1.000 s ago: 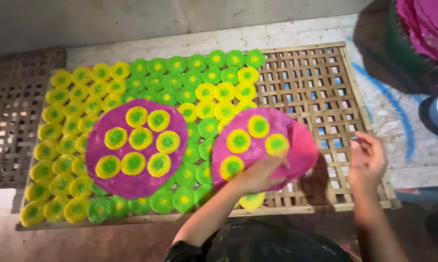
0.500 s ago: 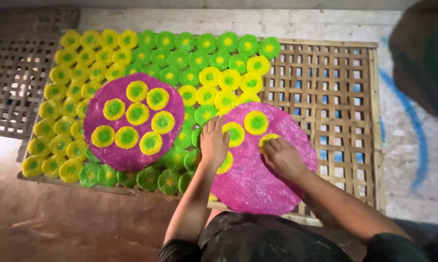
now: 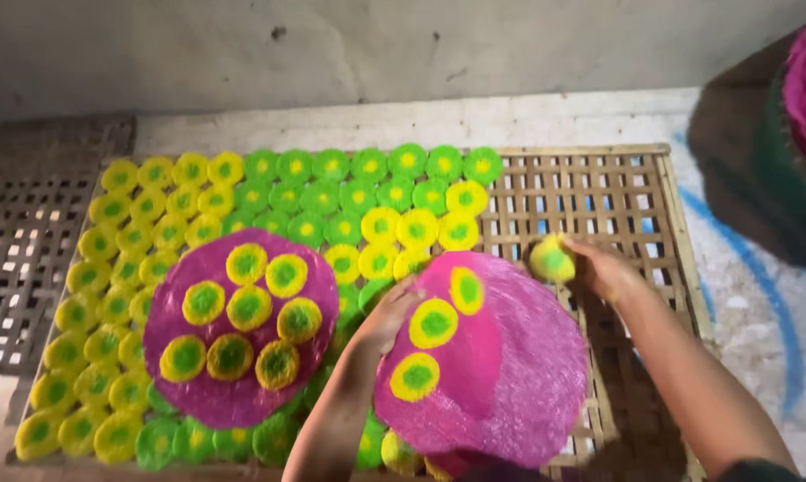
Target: The person is picking up small yellow and green crackers from a wooden grid rack and arranging them on a large pink circular base. They also reorganize the crackers on the rack and stack the pink bases near a large metal pot.
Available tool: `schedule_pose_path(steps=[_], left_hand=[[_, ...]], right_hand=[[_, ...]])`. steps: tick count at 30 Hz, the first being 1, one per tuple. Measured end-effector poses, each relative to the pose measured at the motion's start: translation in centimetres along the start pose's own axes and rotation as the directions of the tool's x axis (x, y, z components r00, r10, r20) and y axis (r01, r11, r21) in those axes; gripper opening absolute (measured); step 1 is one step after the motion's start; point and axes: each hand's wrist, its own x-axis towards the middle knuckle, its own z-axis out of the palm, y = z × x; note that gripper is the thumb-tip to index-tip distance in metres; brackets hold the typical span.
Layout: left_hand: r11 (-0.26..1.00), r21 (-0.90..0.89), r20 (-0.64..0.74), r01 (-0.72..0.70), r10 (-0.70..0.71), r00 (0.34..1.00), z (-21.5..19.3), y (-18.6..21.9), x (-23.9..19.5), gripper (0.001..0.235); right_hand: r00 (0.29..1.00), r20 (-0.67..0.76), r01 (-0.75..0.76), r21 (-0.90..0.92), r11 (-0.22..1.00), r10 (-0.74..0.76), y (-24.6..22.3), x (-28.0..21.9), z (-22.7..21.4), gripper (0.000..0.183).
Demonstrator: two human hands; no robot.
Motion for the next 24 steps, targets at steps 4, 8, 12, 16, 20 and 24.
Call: schedule_pose_path(steps=[4, 8, 12, 16, 20, 24], left_hand=[[0.958, -0.285, -0.106, -0.043, 0.013, 0.994, -1.5, 0.6, 2.8, 0.071], [0.947, -0.317, -0.167, -0.044, -0.01, 0.986, -1.4, 2.4, 4.2, 0.066], [0.894, -0.447, -0.149, -0.017, -0.056, 0.987, -0.7, 3.9, 3.1, 0.064], [0.86, -0.509, -0.126, -0.029, -0.041, 0.991, 0.0, 5.2, 1.9, 0.061], [0.784, -0.62, -0.019, -0.028, 0.021, 1.0, 1.8, 5.3, 1.9, 0.059], [0.868, -0.494, -0.06, -0.052, 0.026, 0.998, 4.3, 3.7, 3.2, 0.059]], right_hand=[[0.966, -0.09, 0.235, -0.074, 0.969, -0.242, -4.2, 10.2, 1.5, 0.055], [0.916, -0.044, 0.4, 0.008, 0.916, -0.4, -6.3, 17.7, 5.7, 0.047], [0.707, -0.051, 0.557, -0.575, 0.599, -0.706, -6.7, 18.3, 8.2, 0.038], [0.292, 0.189, 0.378, -0.923, -0.069, -0.938, -7.6, 11.4, 10.6, 0.048], [0.862, 0.137, 0.388, -0.797, 0.463, -0.488, -6.3, 1.2, 16.1, 0.034], [0.968, 0.22, 0.245, -0.759, 0.603, -0.117, -2.7, -5.4, 18.6, 0.041]])
